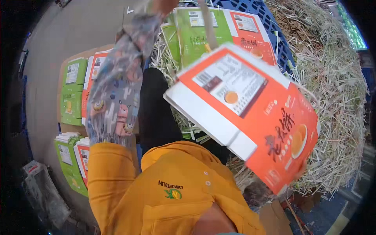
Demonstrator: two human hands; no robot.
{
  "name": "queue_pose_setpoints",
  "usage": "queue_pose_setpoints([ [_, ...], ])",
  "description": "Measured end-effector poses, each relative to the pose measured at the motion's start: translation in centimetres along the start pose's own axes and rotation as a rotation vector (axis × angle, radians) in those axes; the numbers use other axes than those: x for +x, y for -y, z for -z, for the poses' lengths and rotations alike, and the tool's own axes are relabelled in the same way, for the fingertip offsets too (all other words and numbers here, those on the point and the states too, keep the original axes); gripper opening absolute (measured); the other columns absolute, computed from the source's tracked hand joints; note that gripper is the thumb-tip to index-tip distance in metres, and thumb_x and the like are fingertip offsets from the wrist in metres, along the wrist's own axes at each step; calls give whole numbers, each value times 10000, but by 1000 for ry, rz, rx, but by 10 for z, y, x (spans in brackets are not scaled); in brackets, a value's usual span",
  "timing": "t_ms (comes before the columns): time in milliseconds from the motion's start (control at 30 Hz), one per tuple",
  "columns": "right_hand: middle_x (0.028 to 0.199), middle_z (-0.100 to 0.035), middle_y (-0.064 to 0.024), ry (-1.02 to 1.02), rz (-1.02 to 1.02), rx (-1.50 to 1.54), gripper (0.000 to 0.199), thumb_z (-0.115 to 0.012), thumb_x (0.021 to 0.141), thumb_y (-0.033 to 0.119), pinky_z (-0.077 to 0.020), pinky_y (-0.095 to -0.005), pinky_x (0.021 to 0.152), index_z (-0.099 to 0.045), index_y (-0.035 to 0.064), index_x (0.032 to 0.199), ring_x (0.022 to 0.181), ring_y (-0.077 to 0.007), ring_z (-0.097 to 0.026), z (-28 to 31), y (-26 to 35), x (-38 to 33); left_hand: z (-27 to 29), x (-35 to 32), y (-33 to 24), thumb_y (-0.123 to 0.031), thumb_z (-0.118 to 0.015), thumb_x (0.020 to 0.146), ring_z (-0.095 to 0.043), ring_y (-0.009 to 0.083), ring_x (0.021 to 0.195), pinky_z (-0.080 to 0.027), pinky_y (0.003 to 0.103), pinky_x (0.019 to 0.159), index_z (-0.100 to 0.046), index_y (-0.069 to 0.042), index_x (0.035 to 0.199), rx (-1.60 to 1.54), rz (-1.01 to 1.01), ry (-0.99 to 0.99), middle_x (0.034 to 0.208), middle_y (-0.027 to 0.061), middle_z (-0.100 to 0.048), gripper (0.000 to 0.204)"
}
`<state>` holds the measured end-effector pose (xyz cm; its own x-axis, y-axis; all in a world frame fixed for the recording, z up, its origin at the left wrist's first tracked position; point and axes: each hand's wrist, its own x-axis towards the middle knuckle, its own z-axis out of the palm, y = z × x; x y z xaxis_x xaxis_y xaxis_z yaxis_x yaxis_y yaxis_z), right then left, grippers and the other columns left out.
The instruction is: Sorting through and stacking flattened cardboard product boxes and paper strips.
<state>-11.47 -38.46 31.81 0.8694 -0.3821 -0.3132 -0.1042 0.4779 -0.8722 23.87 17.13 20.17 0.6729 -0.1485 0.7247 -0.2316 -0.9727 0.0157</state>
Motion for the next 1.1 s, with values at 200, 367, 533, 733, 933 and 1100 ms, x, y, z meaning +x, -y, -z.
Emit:
queue_pose_setpoints([
  [200, 1010, -501, -98, 125, -5, 95, 364, -467, 782, 190, -428, -361, 807, -432, 25, 1105, 932, -219, -506, -21, -80, -8, 45, 62, -91, -233, -670, 559, -263, 310, 1178, -198, 461, 995, -333, -86, 1165, 118, -160, 242, 1242, 140, -317, 710],
  [367, 1007, -512, -99, 41, -117, 87, 343, -510, 778, 90, -448, -348, 783, -429, 25, 1104, 932, -211, -521, -62, -186, 21, 60, -55, -105, -338, -663, 661, -465, 329, 984, -381, 418, 817, -525, -18, 995, -506, -54, 429, 1009, 205, -512, 483],
  [533, 967, -525, -70, 9, -316, 225, 239, -520, 770, 60, -440, -333, 785, -481, 10, 1000, 910, -188, -514, -56, -220, 4, 103, -196, -213, -311, -580, 777, -452, 77, 519, -369, 222, 461, -546, -28, 783, -1475, 1213, 999, 647, -3, -518, 285],
  [733, 822, -588, -105, 277, -622, 114, 227, -474, 838, 175, -496, -316, 659, -514, -24, 941, 739, -188, -588, -66, -205, -24, 112, -238, -275, -65, -512, 785, -556, 206, 881, -476, 328, 740, -442, 4, 1075, -1867, 1702, 691, 1029, 111, -535, 307],
  [933, 582, -519, -53, 660, -403, -719, 207, -464, 846, 190, -427, -215, 454, -491, 8, 752, 484, -104, -508, -79, -162, -22, 103, -243, -257, 30, -462, 767, -550, 233, 911, -469, 343, 774, -408, 25, 1107, -1811, 1611, 747, 1052, 121, -525, 344],
  [1100, 852, -536, -155, 436, 930, -1349, 287, -539, 763, 208, -415, -381, 685, -469, -5, 943, 815, -298, -512, -117, -208, 107, 112, -245, -265, 13, -466, 766, -535, 227, 948, -457, 348, 798, -372, 21, 1166, -1802, 1588, 714, 1093, 126, -503, 411],
])
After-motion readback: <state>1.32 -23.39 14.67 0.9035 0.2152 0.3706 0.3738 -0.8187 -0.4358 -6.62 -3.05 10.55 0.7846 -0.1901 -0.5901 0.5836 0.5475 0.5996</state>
